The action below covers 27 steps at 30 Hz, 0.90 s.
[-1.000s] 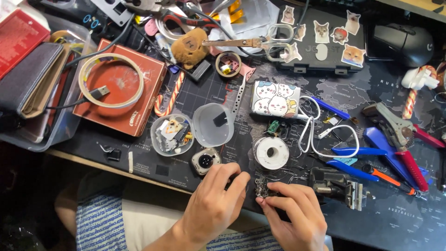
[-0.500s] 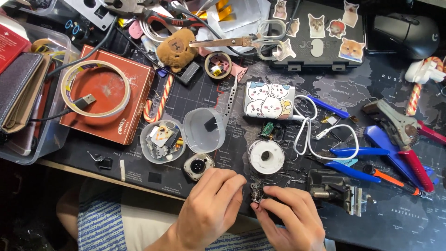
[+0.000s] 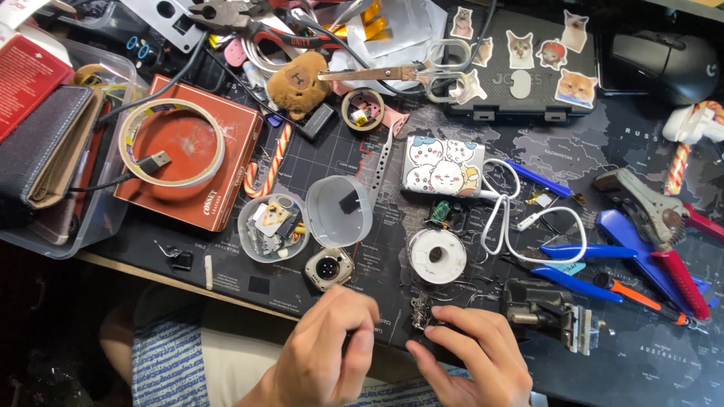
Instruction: Final assembly of a small electronic device, including testing with a multimeter and securing components with a screwdriver.
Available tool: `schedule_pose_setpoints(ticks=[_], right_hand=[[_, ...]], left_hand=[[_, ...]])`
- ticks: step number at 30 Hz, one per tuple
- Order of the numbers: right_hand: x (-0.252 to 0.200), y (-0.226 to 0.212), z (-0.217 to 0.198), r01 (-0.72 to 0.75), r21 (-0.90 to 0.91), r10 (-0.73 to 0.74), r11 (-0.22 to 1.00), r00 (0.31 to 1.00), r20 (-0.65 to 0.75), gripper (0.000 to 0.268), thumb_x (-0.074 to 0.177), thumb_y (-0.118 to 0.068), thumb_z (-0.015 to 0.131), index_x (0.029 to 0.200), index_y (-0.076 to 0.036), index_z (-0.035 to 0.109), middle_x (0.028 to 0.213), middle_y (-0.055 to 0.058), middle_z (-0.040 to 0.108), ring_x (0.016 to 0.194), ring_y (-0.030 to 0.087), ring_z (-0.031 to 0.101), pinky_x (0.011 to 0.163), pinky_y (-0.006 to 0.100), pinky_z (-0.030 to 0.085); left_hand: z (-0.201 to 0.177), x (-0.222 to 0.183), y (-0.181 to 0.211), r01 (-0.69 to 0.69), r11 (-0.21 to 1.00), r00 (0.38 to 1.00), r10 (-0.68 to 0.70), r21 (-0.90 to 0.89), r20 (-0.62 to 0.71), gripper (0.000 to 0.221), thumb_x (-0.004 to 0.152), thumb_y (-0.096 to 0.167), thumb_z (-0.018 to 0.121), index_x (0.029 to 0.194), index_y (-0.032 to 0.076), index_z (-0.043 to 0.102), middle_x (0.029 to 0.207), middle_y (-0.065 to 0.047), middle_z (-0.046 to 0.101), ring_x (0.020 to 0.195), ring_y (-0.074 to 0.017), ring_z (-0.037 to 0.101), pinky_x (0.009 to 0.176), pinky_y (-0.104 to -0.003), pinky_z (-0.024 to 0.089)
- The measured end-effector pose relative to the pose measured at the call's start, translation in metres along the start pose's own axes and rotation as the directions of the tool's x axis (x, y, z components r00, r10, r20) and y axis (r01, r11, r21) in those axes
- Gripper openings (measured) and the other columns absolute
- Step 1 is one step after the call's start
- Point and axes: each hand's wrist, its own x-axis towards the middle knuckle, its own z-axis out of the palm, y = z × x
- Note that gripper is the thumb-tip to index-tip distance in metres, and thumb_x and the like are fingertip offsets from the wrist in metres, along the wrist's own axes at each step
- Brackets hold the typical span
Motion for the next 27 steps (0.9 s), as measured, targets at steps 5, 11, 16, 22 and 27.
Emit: schedule_pose_setpoints(ticks=[5,11,16,22,27], right_hand=[[-0.01,0.004,0.002,-0.04,0.015,0.041,0.999,0.999,-0.021,0.028,0.081,-0.03,0.093,0.1,-0.014,0.081,0.112,0.01,0.081,0.1,0.024,0.08,0.091,0.037,0.065],[-0.009,0.0,-0.004,-0.132,0.011,0.131,0.991,0.99,0.044,0.034,0.08,-0.032,0.093,0.106,-0.014,0.081,0.118,0.007,0.081,0.107,0.023,0.079,0.096,0.036,0.066],[-0.017,0.014,-0.008,-0.096,-0.02,0.098,0.995,0.983,0.153,0.046,0.078,-0.036,0.094,0.117,-0.017,0.079,0.126,0.005,0.079,0.114,0.023,0.078,0.1,0.036,0.066],[-0.014,0.001,-0.003,-0.168,-0.025,0.169,0.985,0.981,0.093,0.038,0.079,-0.032,0.09,0.111,-0.016,0.078,0.122,0.006,0.08,0.109,0.021,0.078,0.1,0.036,0.063],[-0.017,0.004,-0.002,-0.171,-0.032,0.174,0.985,0.979,0.109,0.039,0.078,-0.031,0.091,0.111,-0.016,0.077,0.122,0.005,0.08,0.109,0.02,0.077,0.101,0.034,0.063]], left_hand=[[0.004,-0.003,-0.006,-0.05,0.998,0.999,0.05,-0.043,0.004,0.029,0.117,0.015,0.043,0.096,-0.001,0.055,0.089,-0.017,0.065,0.074,-0.0278,0.059,0.071,-0.038,0.051],[0.002,-0.001,-0.011,-0.035,0.999,0.997,0.035,0.0,0.062,0.016,0.113,0.009,0.058,0.108,-0.004,0.063,0.099,-0.014,0.07,0.077,-0.0288,0.063,0.074,-0.037,0.054],[0.002,-0.002,-0.013,0.032,0.999,0.994,-0.032,-0.003,0.107,0.005,0.108,-0.01,0.06,0.109,-0.005,0.061,0.104,-0.015,0.07,0.08,-0.0294,0.061,0.076,-0.038,0.055],[-0.001,-0.006,-0.016,0.083,0.997,0.983,-0.082,-0.003,0.164,0.007,0.112,-0.007,0.052,0.114,-0.007,0.059,0.107,-0.015,0.066,0.081,-0.0292,0.058,0.075,-0.039,0.054],[0.001,-0.013,-0.021,0.086,0.996,0.984,-0.082,-0.023,0.157,0.01,0.108,-0.013,0.057,0.117,-0.01,0.059,0.11,-0.016,0.068,0.084,-0.0292,0.061,0.075,-0.038,0.056]])
